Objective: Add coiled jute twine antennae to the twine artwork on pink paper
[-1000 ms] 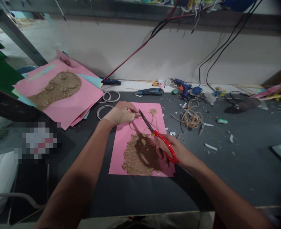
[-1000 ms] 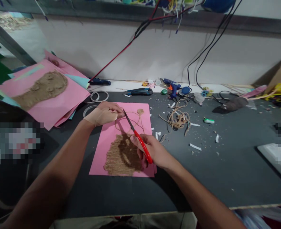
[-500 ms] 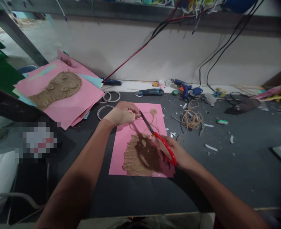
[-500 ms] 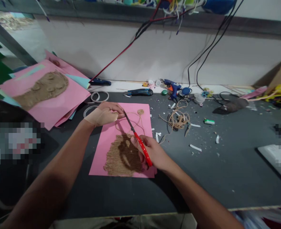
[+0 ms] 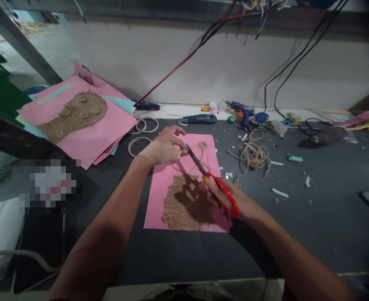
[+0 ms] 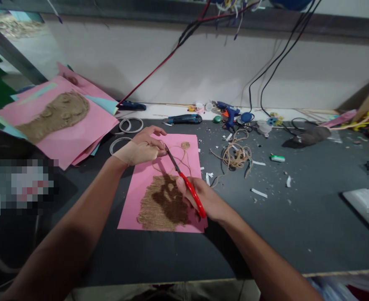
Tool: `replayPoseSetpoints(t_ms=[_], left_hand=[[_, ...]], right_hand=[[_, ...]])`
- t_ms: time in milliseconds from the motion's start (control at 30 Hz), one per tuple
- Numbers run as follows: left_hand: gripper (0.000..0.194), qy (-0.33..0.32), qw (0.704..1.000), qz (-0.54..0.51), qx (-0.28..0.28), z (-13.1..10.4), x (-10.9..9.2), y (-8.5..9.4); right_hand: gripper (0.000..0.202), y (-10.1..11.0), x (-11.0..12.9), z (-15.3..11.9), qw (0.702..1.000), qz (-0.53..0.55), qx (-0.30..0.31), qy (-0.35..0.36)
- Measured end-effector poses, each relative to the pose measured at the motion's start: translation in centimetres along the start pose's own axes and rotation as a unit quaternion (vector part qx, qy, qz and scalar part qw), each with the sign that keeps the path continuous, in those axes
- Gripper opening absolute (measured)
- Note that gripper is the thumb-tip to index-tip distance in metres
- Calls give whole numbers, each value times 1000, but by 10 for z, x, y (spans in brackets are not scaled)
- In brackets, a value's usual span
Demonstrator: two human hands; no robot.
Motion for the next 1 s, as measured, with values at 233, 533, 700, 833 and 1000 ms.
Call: replayPoseSetpoints(t_ms=[233,533,700,833,1000], left_hand=[[6,-7,1000,19,6,-2,-4,3],[7,-13,1000,23,-16,-1,-6,5],[5,-1,1000,5,-22,-2,-4,6],[6,10,998,-4,-58,-9,1,18],[10,33,990,-53,-126,-24,14,42]], right_hand=[[56,4,-10,4,999,14,-25,-19],[52,4,-6,2,999,17,-31,0],[52,2,-4,0,999,14,-38,13],[56,15,0,-4,996,8,-85,29],[49,76,0,-23,964,-127,-234,14]])
Point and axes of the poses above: each hand's wrist, its own z-axis towards the middle knuckle, its own y-axis out of the back of the hand, x = y × z, the point moved 10 cm from there along z, towards the middle knuckle, and after that the axes turned 13 degrees about x, right-handed, at the moved point
